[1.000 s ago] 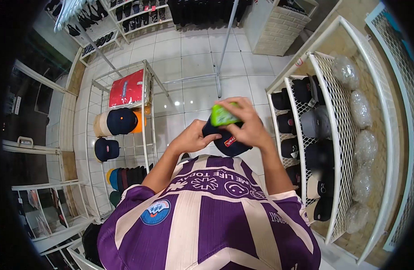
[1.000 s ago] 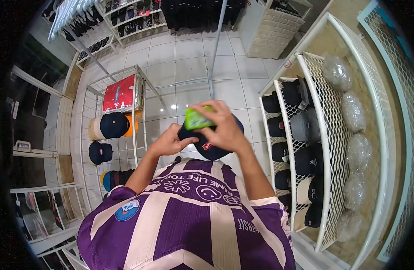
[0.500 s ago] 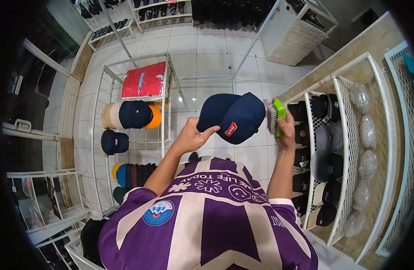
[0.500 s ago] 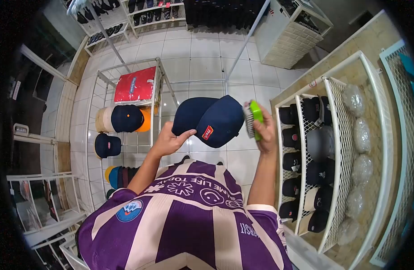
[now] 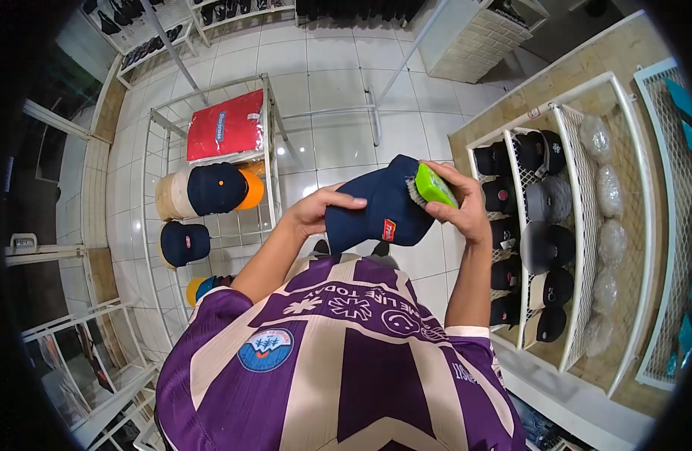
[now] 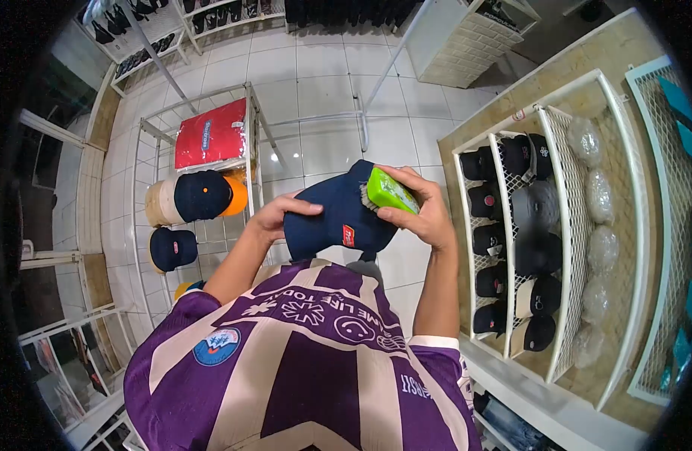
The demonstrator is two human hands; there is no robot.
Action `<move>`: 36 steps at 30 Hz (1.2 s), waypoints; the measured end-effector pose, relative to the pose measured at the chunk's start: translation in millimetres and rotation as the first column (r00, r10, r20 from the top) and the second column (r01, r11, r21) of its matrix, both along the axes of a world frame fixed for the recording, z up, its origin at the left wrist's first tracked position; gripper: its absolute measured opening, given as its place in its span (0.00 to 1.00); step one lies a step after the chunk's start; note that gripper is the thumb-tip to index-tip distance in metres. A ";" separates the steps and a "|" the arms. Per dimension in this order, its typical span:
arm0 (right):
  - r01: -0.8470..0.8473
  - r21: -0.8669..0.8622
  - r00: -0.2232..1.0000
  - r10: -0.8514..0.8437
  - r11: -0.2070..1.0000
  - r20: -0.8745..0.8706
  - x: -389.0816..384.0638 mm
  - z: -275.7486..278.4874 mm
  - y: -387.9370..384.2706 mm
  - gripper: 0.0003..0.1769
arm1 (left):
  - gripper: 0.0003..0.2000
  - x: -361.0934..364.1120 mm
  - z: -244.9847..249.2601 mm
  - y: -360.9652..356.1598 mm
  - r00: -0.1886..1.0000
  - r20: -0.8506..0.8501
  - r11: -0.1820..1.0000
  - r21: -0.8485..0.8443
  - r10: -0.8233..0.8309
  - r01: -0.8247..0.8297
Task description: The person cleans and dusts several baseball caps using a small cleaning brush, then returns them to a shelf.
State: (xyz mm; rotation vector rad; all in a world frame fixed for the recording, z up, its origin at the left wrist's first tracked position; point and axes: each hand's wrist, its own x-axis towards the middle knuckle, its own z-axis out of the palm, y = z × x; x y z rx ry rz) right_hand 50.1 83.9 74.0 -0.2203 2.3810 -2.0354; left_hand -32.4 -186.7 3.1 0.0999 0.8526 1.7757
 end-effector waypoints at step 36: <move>0.460 0.503 0.838 -0.172 0.732 -0.518 -21.4 -44.7 -90.9 0.37 | 0.39 2.2 -18.7 -27.3 0.896 -0.348 0.942 -0.087 0.277 -0.324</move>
